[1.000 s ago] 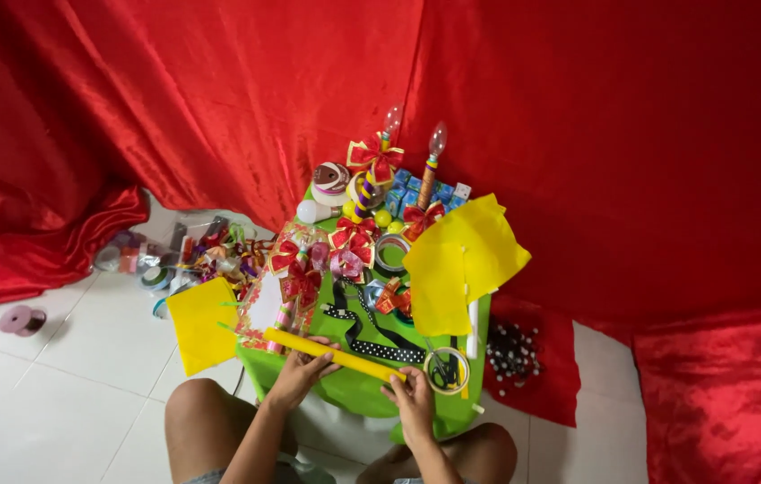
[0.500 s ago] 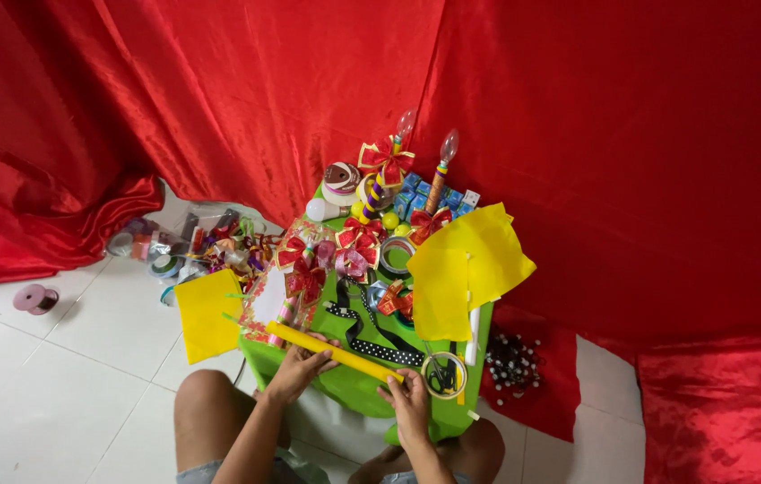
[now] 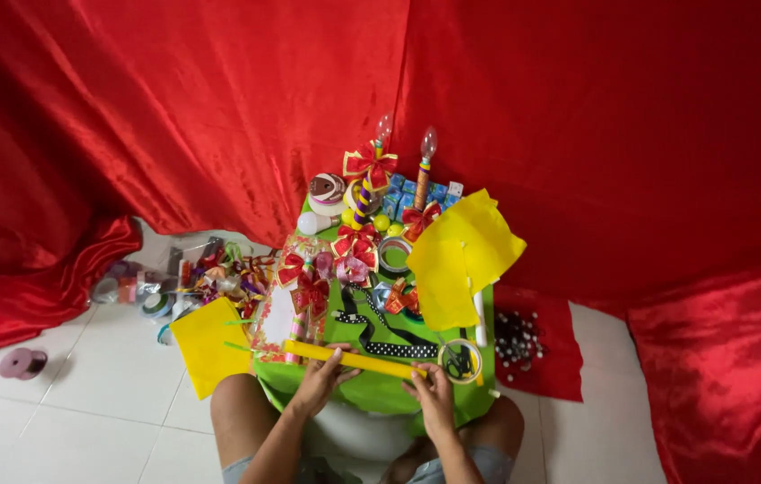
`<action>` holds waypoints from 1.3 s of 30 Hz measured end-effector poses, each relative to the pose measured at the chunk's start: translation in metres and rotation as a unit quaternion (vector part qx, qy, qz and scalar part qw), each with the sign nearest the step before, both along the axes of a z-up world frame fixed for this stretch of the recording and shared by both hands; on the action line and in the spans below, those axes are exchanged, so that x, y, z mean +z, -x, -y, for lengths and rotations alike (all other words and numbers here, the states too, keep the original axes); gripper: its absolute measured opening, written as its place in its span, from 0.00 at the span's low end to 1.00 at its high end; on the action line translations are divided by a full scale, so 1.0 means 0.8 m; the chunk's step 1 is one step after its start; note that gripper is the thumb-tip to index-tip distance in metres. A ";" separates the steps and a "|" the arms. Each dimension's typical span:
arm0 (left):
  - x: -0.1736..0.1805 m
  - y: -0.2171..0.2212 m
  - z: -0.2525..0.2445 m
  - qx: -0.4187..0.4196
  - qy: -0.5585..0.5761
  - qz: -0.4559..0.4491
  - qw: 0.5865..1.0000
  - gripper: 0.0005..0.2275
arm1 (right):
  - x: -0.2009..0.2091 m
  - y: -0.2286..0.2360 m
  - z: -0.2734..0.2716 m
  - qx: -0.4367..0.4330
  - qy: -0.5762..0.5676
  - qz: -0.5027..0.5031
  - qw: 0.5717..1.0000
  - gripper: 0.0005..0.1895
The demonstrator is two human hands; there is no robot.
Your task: A person is wrapping a yellow sheet of paper around a cylindrical tube as part of a handicraft project.
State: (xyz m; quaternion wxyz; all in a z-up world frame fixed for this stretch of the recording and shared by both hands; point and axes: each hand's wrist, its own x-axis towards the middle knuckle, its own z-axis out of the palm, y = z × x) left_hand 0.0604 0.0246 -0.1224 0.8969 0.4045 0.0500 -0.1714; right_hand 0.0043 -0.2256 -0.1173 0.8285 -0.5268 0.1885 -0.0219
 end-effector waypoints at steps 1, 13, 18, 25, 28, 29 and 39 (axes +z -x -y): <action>0.006 0.002 -0.001 -0.009 0.001 -0.003 1.000 0.13 | -0.004 0.001 0.000 -0.009 0.001 -0.003 1.000 0.10; 0.083 0.000 0.009 -0.064 0.033 0.119 0.990 0.12 | 0.070 0.002 -0.019 -0.037 -0.264 -0.018 0.964 0.04; 0.128 0.015 0.017 -0.090 0.012 0.178 0.980 0.15 | 0.103 -0.009 -0.024 -0.017 -0.219 -0.030 0.975 0.13; 0.144 0.018 0.009 -0.248 -0.165 0.110 0.948 0.27 | 0.144 -0.018 -0.006 -0.016 -0.084 0.101 0.991 0.11; 0.164 0.030 0.010 -0.270 -0.346 0.226 0.870 0.23 | 0.167 -0.015 -0.003 -0.023 0.019 0.227 0.973 0.16; 0.171 0.035 0.012 -0.201 -0.377 0.317 0.847 0.17 | 0.180 -0.013 -0.005 -0.016 0.115 0.240 0.964 0.14; 0.201 0.008 0.047 0.054 -0.533 0.603 0.591 0.31 | 0.232 0.019 -0.039 0.052 0.494 0.331 0.802 0.18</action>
